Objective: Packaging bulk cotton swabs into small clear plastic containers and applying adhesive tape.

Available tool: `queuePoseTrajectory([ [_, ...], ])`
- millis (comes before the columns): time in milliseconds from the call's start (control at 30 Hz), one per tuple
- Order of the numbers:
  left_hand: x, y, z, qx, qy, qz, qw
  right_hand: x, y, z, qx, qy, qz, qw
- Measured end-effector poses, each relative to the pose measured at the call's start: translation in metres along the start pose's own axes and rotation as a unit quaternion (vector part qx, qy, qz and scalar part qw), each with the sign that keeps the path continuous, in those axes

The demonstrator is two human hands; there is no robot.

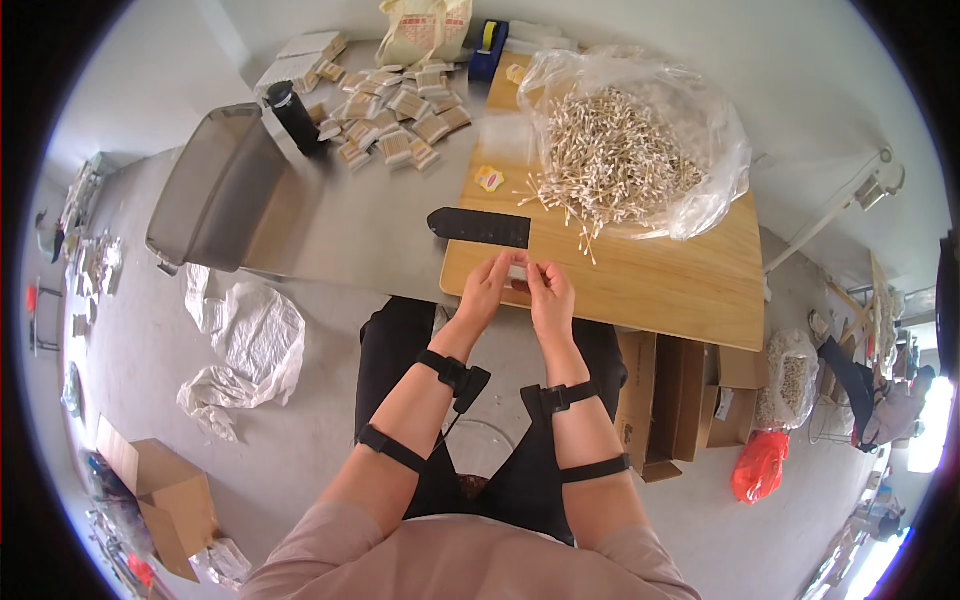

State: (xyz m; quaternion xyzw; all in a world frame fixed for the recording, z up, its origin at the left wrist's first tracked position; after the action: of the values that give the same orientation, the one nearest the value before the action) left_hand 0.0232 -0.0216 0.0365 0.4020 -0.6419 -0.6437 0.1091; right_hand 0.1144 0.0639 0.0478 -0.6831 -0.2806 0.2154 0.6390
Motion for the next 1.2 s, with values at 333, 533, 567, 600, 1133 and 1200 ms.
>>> queuePoseTrajectory([
  [333, -0.016, 0.054, -0.044, 0.058, -0.053, 0.085, 0.993, 0.014, -0.028, -0.024, -0.080, 0.004, 0.057, 0.995],
  [533, -0.001, 0.046, -0.071, 0.135, -0.117, 0.025, 0.984, 0.029, -0.049, -0.049, -0.019, -0.021, 0.005, 1.000],
  [567, -0.004, 0.049, -0.075, 0.141, -0.116, 0.021, 0.983, 0.035, -0.057, -0.050, 0.035, -0.026, -0.063, 0.997],
  [600, -0.008, 0.058, -0.081, 0.169, -0.132, 0.001, 0.977, 0.040, -0.070, -0.055, 0.032, -0.058, -0.059, 0.996],
  [1133, -0.032, 0.108, -0.142, 0.227, -0.233, -0.053, 0.944, 0.048, -0.138, -0.081, 0.140, -0.241, -0.178, 0.944],
  [1200, -0.032, 0.108, -0.143, 0.228, -0.238, -0.047, 0.943, 0.048, -0.137, -0.083, 0.120, -0.255, -0.169, 0.945],
])
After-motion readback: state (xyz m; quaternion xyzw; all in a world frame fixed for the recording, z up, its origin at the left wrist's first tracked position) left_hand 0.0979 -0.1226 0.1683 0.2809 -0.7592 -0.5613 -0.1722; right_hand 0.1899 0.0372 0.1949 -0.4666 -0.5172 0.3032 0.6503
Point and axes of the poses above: each hand's wrist, its own z-axis towards the middle knuckle, its own x-axis out of the back of the hand, y = z × x, the point moved 2 cm from there along z, towards the middle knuckle, and after that the axes turned 11 degrees about -z, right-handed, at the moved point
